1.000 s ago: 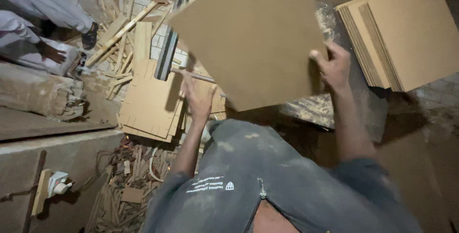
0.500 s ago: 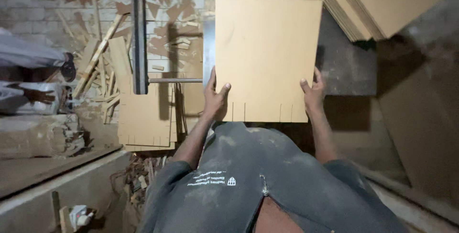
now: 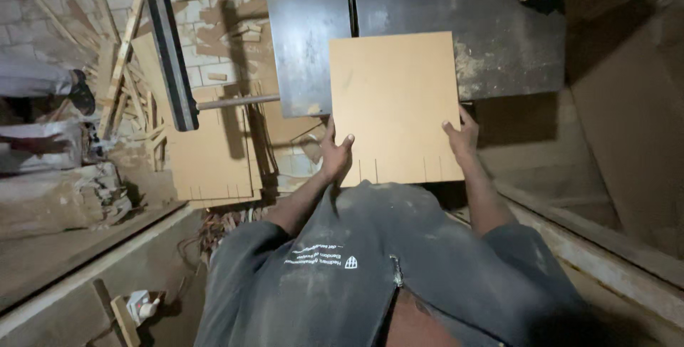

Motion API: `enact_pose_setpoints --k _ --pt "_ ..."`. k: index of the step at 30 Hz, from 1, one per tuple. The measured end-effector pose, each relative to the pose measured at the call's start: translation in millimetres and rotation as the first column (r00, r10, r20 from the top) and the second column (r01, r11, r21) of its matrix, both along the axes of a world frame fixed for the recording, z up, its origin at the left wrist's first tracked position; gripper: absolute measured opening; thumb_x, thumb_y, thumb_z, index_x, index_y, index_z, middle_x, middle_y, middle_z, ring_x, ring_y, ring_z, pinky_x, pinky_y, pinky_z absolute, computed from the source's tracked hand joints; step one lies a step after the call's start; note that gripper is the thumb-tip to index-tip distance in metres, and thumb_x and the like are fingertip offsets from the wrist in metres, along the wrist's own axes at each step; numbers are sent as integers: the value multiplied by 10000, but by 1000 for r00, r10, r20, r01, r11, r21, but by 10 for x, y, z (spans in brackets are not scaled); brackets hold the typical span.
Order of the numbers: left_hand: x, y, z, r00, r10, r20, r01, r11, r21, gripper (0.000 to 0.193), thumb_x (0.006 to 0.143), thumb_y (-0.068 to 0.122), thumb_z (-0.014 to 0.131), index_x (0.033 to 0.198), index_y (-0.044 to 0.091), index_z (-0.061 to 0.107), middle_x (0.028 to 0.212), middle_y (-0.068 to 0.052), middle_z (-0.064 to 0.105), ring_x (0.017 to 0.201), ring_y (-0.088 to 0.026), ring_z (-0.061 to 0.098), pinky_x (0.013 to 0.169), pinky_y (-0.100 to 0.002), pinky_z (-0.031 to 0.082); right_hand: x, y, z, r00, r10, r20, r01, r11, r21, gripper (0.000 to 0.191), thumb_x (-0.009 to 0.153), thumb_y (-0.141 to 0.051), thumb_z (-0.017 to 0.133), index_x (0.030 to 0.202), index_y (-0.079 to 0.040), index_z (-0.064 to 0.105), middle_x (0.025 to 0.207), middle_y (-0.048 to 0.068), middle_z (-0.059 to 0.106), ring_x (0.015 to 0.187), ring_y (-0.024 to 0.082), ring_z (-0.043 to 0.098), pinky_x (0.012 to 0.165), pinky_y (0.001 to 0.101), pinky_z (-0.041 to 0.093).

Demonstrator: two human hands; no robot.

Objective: The person cuts slots into flat wood panels on a table saw. They align each panel against the fence, push it over the blade to make a cut, rotate the panel to cut additional slots, and place finished panels onto a stack beside the saw.

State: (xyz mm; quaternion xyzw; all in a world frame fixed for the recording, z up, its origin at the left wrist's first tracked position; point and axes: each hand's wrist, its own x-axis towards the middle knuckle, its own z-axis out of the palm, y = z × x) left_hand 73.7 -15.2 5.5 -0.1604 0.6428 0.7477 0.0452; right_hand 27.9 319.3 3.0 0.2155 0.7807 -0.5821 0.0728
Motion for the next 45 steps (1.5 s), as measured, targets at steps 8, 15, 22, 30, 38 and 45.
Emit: enact_pose_setpoints --k 8,15,22,30,38,45 --pt "-360 244 14 992 109 61 -121 958 258 770 903 -109 594 1587 -28 250 1559 -162 455 1390 -245 475 1151 -344 387 -502 80 123 996 64 -58 -54 984 169 567 875 -3 749 1421 -3 597 1221 99 725 1056 157 670 922 307 550" --pt "-536 230 25 999 33 -18 -32 999 33 766 903 -98 638 1581 -60 284 1532 -196 498 1380 -247 494 1146 -341 396 -659 106 119 999 27 -31 -27 1000 2 617 903 23 713 1486 14 510 1294 118 682 1102 149 660 950 281 545" --pt "-689 223 86 998 36 45 -36 999 14 742 928 -57 642 1575 -62 279 1551 -201 489 1400 -244 494 1160 -339 391 -828 109 83 999 31 -37 -32 999 -27 613 923 38 704 1497 27 487 1372 140 625 1191 173 637 973 287 566" --pt "-1077 167 60 997 45 -59 -47 998 -30 736 910 -14 698 1562 -26 358 1468 -187 570 1340 -240 528 1140 -350 413 -1156 33 141 998 -4 63 5 1000 -26 634 938 -6 688 1524 -19 446 1422 146 602 1248 197 611 1050 322 512" --pt "-1473 86 170 1000 21 23 -20 999 -45 764 880 -77 657 1573 6 345 1464 -179 574 1345 -247 535 1130 -340 411 -1544 -104 319 992 15 128 -35 987 157 619 938 -66 715 1513 -78 487 1451 152 573 1294 235 586 1110 350 479" --pt "-1563 107 160 999 41 -23 -39 997 63 743 880 -108 615 1566 -19 344 1481 -194 549 1359 -252 517 1137 -349 395 -1628 -84 265 986 31 162 -75 958 276 594 944 -93 749 1489 -77 512 1447 203 440 1312 295 481 1091 385 429"
